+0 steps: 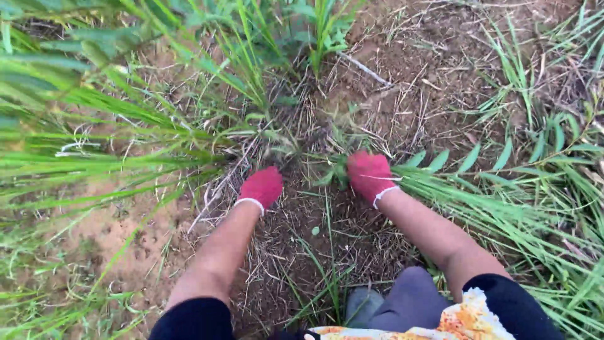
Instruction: Cutting tall grass and weeds in a field using a sickle
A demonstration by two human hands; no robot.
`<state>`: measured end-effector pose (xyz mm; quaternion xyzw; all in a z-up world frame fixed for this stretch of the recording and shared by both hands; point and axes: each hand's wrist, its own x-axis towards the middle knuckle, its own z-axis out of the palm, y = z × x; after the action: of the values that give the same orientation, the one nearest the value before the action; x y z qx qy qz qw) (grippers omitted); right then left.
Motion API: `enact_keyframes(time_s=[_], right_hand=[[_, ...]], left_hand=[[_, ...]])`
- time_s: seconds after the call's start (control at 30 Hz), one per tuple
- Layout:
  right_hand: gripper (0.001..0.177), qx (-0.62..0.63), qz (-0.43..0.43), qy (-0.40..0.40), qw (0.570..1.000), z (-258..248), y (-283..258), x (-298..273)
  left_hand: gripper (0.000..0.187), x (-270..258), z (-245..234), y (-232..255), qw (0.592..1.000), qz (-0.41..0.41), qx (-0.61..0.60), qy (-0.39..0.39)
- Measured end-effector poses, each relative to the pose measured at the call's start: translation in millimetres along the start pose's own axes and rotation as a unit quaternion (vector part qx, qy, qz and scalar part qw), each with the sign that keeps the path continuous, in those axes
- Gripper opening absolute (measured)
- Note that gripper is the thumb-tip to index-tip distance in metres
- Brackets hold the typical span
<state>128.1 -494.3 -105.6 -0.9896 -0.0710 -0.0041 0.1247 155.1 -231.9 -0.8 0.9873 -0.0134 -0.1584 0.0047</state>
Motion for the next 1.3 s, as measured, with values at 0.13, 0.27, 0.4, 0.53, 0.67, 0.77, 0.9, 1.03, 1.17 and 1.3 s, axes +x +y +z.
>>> enact_keyframes(time_s=[0.13,0.27,0.4,0.53,0.67,0.77,0.9,1.03,1.17,1.3], right_hand=[[0.030,0.011,-0.018,-0.007,1.000,2.1,2.1,7.3],[0.033,0.009,0.034,0.020,0.999,1.5,-13.1,-5.6],[0.032,0.020,0.013,-0.060,0.998,0.9,0.2,-15.6],[0.019,-0.048,-0.073,-0.108,0.990,4.8,11.6,-55.9],[0.033,0.000,0.030,-0.075,0.997,-13.0,0.2,-85.7],[0.034,0.135,0.084,-0.113,0.981,-12.3,14.3,-94.9],[0.023,-0.075,-0.112,-0.082,0.987,10.9,12.3,-107.6],[0.024,-0.093,-0.127,-0.042,0.987,-64.3,-72.5,-77.3],[0.024,0.056,-0.333,0.034,0.941,56.1,-133.9,-30.9],[0.016,-0.108,-0.326,0.038,0.938,111.3,-152.0,74.4]], left_hand=[[0.027,29.4,20.4,-19.3,0.987,0.115,0.085,0.075],[0.025,-22.5,-47.6,23.7,0.924,0.158,0.051,0.344],[0.028,10.6,52.3,-12.2,0.996,0.085,-0.009,-0.013],[0.033,9.5,12.2,2.3,0.989,0.100,0.040,0.102],[0.041,-26.9,-32.7,35.4,0.953,-0.001,-0.272,0.134],[0.043,-34.5,34.3,-9.3,0.991,0.027,-0.123,-0.047],[0.023,-42.3,85.8,-64.5,0.947,0.241,0.193,0.082],[0.035,-103.6,43.8,-62.1,0.962,-0.135,-0.233,-0.050],[0.027,-111.1,15.7,-69.5,0.890,-0.241,-0.385,0.042],[0.028,-93.5,-26.0,-67.6,0.879,-0.229,-0.405,0.099]])
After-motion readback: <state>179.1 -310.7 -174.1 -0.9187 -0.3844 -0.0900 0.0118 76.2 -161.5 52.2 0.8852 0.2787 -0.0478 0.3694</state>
